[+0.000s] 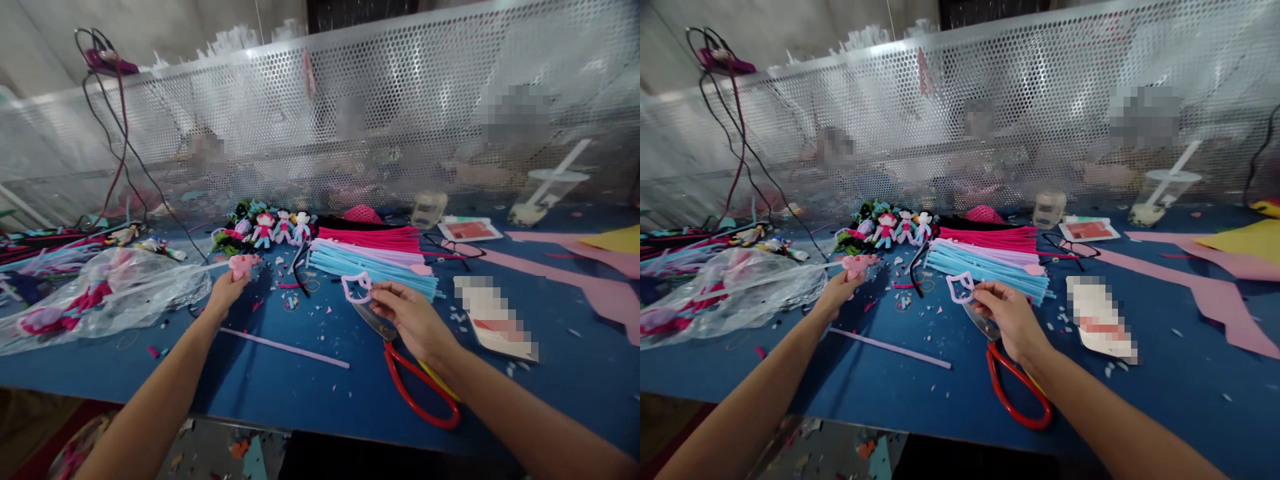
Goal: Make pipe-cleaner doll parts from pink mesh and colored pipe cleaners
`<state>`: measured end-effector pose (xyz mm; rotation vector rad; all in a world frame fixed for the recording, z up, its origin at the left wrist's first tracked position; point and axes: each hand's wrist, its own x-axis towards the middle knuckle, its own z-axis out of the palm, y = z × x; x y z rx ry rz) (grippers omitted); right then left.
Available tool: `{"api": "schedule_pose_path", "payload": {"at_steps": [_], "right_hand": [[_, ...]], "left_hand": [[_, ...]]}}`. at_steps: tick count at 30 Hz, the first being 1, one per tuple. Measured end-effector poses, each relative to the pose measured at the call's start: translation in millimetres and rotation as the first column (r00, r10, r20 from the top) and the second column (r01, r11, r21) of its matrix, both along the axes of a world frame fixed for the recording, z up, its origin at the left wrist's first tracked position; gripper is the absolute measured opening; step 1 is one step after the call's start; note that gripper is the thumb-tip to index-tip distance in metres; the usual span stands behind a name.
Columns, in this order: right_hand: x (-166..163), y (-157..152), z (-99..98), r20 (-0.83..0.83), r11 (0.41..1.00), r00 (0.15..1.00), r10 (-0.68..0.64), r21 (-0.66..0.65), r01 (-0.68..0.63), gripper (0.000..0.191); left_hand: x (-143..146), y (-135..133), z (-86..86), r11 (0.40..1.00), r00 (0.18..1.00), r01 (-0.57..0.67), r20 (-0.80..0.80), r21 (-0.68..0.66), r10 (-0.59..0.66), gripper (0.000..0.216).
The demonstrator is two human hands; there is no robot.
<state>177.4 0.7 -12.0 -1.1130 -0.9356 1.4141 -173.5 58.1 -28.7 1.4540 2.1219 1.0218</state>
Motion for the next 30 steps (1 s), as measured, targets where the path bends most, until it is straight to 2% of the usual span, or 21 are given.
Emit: {"api": "schedule_pose_path", "payload": {"at_steps": [4,7,9,11,13,14,15,17,18,20,22,25,27,30], "right_hand": [[-1.1,-1.5,3.0,-0.049,1.000,0.999,0.015,0.006,-0.014,0.017],[-2.8,-2.4,5.2,-0.090,1.000,0.996,0.015,0.003,-0.015,0.016],[-3.3,-2.6,5.5,-0.116,1.000,0.993,0.008,-0.008,-0.009,0.015],[-3.6,-2.7,5.1,-0.140,1.000,0.990,0.005,-0.011,-0.007,0.014],[-3.9,-3.1,4.6,-0.160,1.000,0.987,0.019,-0.008,-0.020,0.014],[-4.2,-3.4,4.5,-0.169,1.000,0.985,0.029,-0.008,-0.031,0.014],[-4.7,-3.8,4.6,-0.175,0.999,0.984,0.040,-0.012,-0.043,0.013],[-5.6,-4.7,5.1,-0.186,0.997,0.981,0.061,-0.032,-0.068,0.012],[-6.0,-5.0,5.5,-0.193,0.996,0.979,0.073,-0.043,-0.082,0.012],[-6.4,-5.1,6.0,-0.211,0.993,0.974,0.088,-0.056,-0.102,0.013],[-6.4,-4.7,5.9,-0.227,0.993,0.969,0.093,-0.055,-0.108,0.014],[-6.4,-4.9,4.4,-0.218,0.993,0.971,0.097,-0.042,-0.108,0.015],[-6.9,-5.9,2.6,-0.196,0.991,0.974,0.113,-0.042,-0.124,0.016],[-7.9,-7.4,-0.4,-0.178,0.989,0.975,0.132,-0.046,-0.142,0.016]], "left_hand": [[-3.9,1.2,1.3,1.000,0.998,-0.001,-0.056,-0.015,0.001,0.034],[-10.7,-3.2,6.0,0.996,0.968,0.002,-0.249,-0.090,-0.024,0.034],[-12.0,-15.7,11.6,0.991,0.877,0.001,-0.476,-0.130,-0.063,0.034],[-4.1,-39.0,19.0,0.996,0.747,-0.001,-0.662,-0.085,-0.056,0.034],[16.3,-69.1,28.4,0.999,0.650,0.041,-0.760,0.033,-0.001,0.037],[31.0,-83.7,33.8,0.993,0.654,0.110,-0.755,0.044,-0.039,0.037],[47.9,-96.1,39.4,0.983,0.706,0.179,-0.702,0.050,-0.093,0.035],[84.8,-109.4,50.7,0.901,0.809,0.434,-0.444,0.008,-0.385,0.035],[102.7,-109.3,55.5,0.844,0.814,0.536,-0.270,0.009,-0.514,0.042],[133.3,-97.4,61.3,0.782,0.781,0.616,0.051,0.096,-0.622,0.061],[154.0,-77.0,60.4,0.774,0.726,0.620,0.280,0.129,-0.628,0.072],[168.3,-51.8,48.6,0.759,0.597,0.641,0.549,0.112,-0.585,0.059],[171.4,-45.9,39.3,0.756,0.518,0.643,0.658,0.123,-0.547,0.046],[173.3,-49.6,32.1,0.777,0.468,0.612,0.724,0.148,-0.507,0.035]]}}
